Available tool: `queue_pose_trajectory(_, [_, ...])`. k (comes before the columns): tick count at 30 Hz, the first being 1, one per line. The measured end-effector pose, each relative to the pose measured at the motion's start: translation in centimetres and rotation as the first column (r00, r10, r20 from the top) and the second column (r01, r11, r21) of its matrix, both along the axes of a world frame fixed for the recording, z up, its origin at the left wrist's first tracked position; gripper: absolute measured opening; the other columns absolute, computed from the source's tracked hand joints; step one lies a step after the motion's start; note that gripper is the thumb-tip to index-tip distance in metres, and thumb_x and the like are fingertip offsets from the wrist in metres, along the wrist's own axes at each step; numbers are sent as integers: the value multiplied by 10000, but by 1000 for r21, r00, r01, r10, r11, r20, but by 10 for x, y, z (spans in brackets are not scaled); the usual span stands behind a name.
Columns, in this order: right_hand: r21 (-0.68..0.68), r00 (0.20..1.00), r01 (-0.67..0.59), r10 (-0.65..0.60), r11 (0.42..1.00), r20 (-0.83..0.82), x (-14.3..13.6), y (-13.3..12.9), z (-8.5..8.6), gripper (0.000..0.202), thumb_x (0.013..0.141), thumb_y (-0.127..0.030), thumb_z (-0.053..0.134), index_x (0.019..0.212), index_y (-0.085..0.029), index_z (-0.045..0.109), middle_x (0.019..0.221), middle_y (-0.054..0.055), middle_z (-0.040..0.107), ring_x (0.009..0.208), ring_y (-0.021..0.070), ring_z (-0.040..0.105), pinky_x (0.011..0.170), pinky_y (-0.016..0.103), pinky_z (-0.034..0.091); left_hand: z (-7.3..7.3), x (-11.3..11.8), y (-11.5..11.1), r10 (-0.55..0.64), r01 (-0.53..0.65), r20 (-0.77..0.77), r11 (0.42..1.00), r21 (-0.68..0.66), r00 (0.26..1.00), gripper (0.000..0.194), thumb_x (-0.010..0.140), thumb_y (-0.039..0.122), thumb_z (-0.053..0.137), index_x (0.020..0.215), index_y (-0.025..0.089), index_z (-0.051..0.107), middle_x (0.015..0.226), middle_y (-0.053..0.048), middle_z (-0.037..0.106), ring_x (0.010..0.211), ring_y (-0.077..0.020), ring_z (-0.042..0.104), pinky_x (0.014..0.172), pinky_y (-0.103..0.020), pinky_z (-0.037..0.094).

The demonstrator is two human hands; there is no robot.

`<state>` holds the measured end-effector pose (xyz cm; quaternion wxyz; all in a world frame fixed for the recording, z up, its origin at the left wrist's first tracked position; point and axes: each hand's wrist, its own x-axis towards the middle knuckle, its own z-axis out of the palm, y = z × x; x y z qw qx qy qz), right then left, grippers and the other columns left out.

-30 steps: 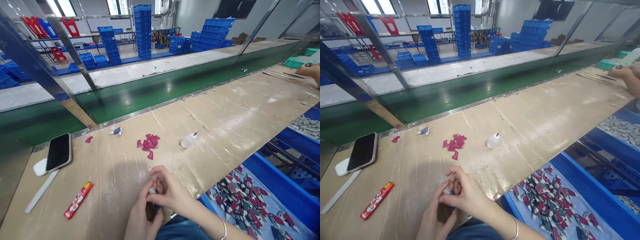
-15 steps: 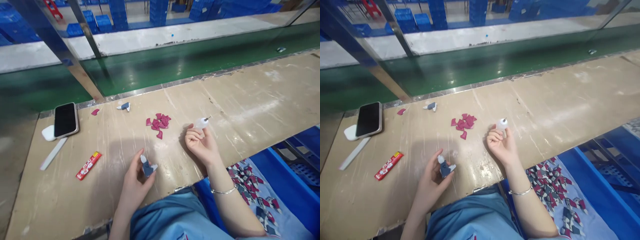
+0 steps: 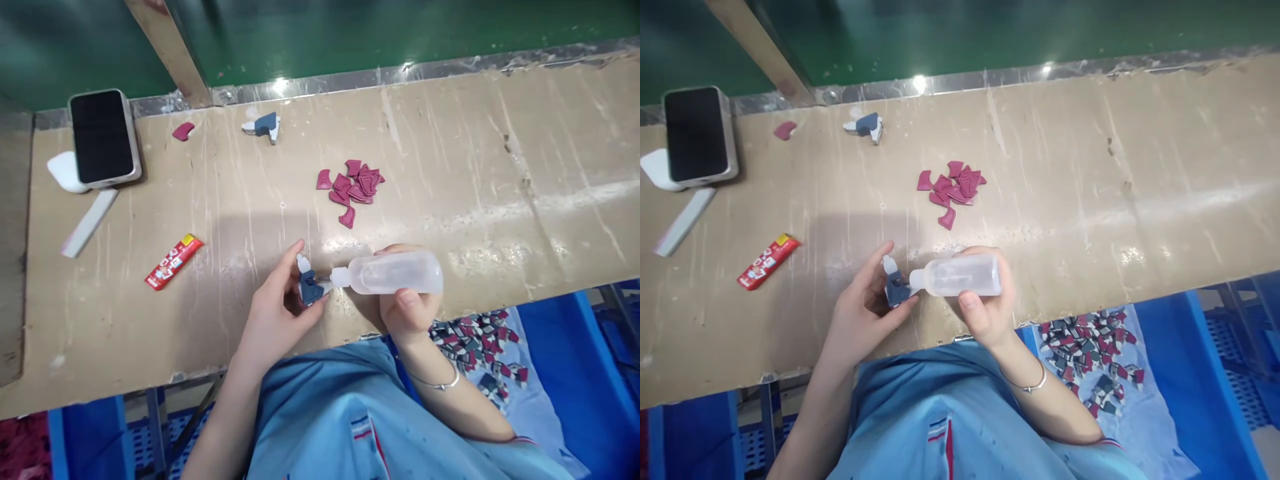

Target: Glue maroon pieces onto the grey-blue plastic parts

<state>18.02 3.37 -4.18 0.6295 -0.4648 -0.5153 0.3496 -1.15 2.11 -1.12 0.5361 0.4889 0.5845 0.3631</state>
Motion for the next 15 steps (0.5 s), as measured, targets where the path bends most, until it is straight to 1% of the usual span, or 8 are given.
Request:
queue_pose_trajectory(4, [11, 995, 17, -18, 1000, 100, 2, 0, 1, 419, 968, -670, 700, 1107, -275, 722, 981, 62, 723, 839, 260, 720, 717, 417, 593, 0, 0, -1, -6, 7, -16, 1000, 5, 1000, 772, 847, 328, 824, 1576, 272, 576, 861, 17, 618, 715, -155, 611, 644, -260, 563])
queue_pose_trajectory(7, [24, 989, 33, -36, 999, 146, 2, 0, 2, 419, 973, -667, 671, 1105, -272, 707, 993, 65, 725, 849, 275, 727, 725, 439, 606, -1, 0, -2, -6, 6, -26, 1000, 11, 1000, 763, 853, 328, 823, 1575, 287, 580, 890, 9, 644, 720, -151, 627, 653, -262, 576])
queue_pose_trajectory(11, [49, 989, 6, -13, 999, 151, 3, -3, 1, 374, 982, -643, 668, 1131, -304, 716, 996, 55, 734, 843, 275, 732, 719, 440, 598, -1, -1, -2, -10, 10, -39, 1000, 7, 999, 772, 859, 345, 817, 1589, 306, 569, 927, -6, 665, 772, -179, 670, 688, -292, 604])
queue_pose_trajectory(13, [50, 986, -14, 6, 999, 165, 5, -5, 1, 370, 978, -655, 666, 1139, -327, 725, 983, 54, 745, 831, 281, 738, 704, 446, 590, 0, -1, -2, -16, 16, -37, 1000, 1, 999, 776, 858, 348, 815, 1592, 307, 567, 944, -14, 681, 801, -195, 688, 711, -310, 618])
queue_pose_trajectory(15, [49, 981, -14, 4, 999, 195, 6, -7, 2, 382, 969, -681, 655, 1126, -341, 728, 963, 56, 757, 809, 291, 744, 681, 457, 592, 1, -1, -1, -18, 18, -30, 1000, -5, 999, 783, 848, 328, 813, 1591, 306, 569, 957, -14, 696, 792, -190, 684, 718, -314, 623])
